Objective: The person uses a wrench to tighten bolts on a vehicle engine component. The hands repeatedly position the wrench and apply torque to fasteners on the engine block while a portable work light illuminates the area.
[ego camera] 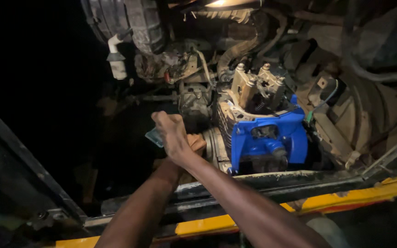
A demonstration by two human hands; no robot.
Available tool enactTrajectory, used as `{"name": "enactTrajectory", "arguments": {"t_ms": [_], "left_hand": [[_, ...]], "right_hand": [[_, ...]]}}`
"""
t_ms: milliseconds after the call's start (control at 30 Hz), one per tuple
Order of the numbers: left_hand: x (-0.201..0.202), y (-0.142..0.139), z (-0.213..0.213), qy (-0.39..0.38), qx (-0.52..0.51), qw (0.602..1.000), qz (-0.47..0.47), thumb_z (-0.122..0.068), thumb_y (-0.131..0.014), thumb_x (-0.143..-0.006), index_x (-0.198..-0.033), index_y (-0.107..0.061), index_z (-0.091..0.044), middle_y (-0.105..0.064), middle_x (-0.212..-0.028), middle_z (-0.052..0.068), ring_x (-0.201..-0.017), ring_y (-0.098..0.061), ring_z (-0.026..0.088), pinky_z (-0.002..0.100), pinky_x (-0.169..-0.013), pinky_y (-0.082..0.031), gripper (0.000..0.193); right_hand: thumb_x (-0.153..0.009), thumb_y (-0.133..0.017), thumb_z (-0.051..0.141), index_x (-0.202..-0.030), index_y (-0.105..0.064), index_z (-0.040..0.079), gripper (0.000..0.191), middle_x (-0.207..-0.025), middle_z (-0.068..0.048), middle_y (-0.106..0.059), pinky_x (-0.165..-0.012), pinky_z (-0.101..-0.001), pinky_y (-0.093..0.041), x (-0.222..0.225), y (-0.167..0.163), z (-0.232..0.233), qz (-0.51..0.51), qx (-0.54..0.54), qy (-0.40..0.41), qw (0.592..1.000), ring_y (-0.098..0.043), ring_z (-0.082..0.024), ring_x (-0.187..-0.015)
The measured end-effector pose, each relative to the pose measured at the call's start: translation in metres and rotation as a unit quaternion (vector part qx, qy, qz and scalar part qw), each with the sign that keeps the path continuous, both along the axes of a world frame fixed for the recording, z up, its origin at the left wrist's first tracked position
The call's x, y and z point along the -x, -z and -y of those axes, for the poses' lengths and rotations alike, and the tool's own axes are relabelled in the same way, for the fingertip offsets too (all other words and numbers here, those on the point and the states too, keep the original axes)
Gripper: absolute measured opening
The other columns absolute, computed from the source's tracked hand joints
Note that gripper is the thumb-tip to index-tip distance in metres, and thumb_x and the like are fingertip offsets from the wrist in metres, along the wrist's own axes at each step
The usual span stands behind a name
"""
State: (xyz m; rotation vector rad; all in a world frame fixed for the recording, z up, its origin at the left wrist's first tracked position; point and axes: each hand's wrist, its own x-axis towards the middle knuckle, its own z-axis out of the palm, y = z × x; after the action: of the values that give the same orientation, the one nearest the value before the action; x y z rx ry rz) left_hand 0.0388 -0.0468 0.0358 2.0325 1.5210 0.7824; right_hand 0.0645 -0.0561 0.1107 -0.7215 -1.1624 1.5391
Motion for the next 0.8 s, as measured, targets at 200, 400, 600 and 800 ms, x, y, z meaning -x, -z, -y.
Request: {"name": "enactTrajectory", "arguments": {"t_ms": [200, 400, 600, 800], "left_hand": [[0.006, 0.013, 0.032, -0.021, -0.017, 1.000, 0.012, -0.041, -0.046, -0.100, -0.143, -0.043, -0.016, -0.054, -0.135, 0.005, -0.129, -0.050, 0.018, 0.039, -0.108, -0.043, 0.050], [0.001, 0.026, 0.028, 0.020, 0.018, 0.996, 0.080, -0.041, -0.044, -0.102, -0.146, -0.041, -0.017, -0.052, -0.137, 0.004, -0.131, -0.049, 0.017, 0.038, -0.109, -0.042, 0.050], [-0.008, 0.043, 0.009, 0.113, 0.146, 0.960, 0.211, -0.042, -0.042, -0.104, -0.148, -0.040, -0.018, -0.051, -0.139, 0.003, -0.133, -0.048, 0.016, 0.038, -0.111, -0.041, 0.051], [-0.013, 0.051, 0.011, 0.139, 0.210, 0.925, 0.283, -0.035, -0.047, -0.099, -0.142, -0.047, -0.017, -0.058, -0.136, 0.005, -0.128, -0.056, 0.018, 0.036, -0.108, -0.046, 0.046]], "right_hand": [[-0.108, -0.044, 0.039, -0.114, -0.066, 0.003, 0.042, -0.103, 0.008, -0.058, -0.081, -0.0308, -0.044, -0.035, 0.032, 0.033, 0.179, -0.247, -0.028, 0.952, -0.055, -0.009, -0.097], [-0.097, -0.060, 0.047, -0.090, -0.061, -0.007, 0.054, -0.082, -0.004, -0.054, -0.075, -0.0389, -0.045, -0.042, -0.005, 0.042, 0.280, -0.121, -0.051, 0.951, -0.053, -0.019, -0.082], [-0.083, -0.076, 0.037, -0.078, -0.052, 0.004, 0.041, -0.070, -0.012, -0.058, -0.065, -0.0426, -0.049, -0.051, -0.059, 0.040, 0.426, -0.316, -0.122, 0.839, -0.058, -0.026, -0.069], [-0.078, -0.068, 0.019, -0.082, -0.057, 0.009, 0.015, -0.079, -0.018, -0.070, -0.070, -0.0456, -0.053, -0.056, -0.057, 0.024, 0.518, -0.329, -0.131, 0.779, -0.069, -0.040, -0.077]]}}
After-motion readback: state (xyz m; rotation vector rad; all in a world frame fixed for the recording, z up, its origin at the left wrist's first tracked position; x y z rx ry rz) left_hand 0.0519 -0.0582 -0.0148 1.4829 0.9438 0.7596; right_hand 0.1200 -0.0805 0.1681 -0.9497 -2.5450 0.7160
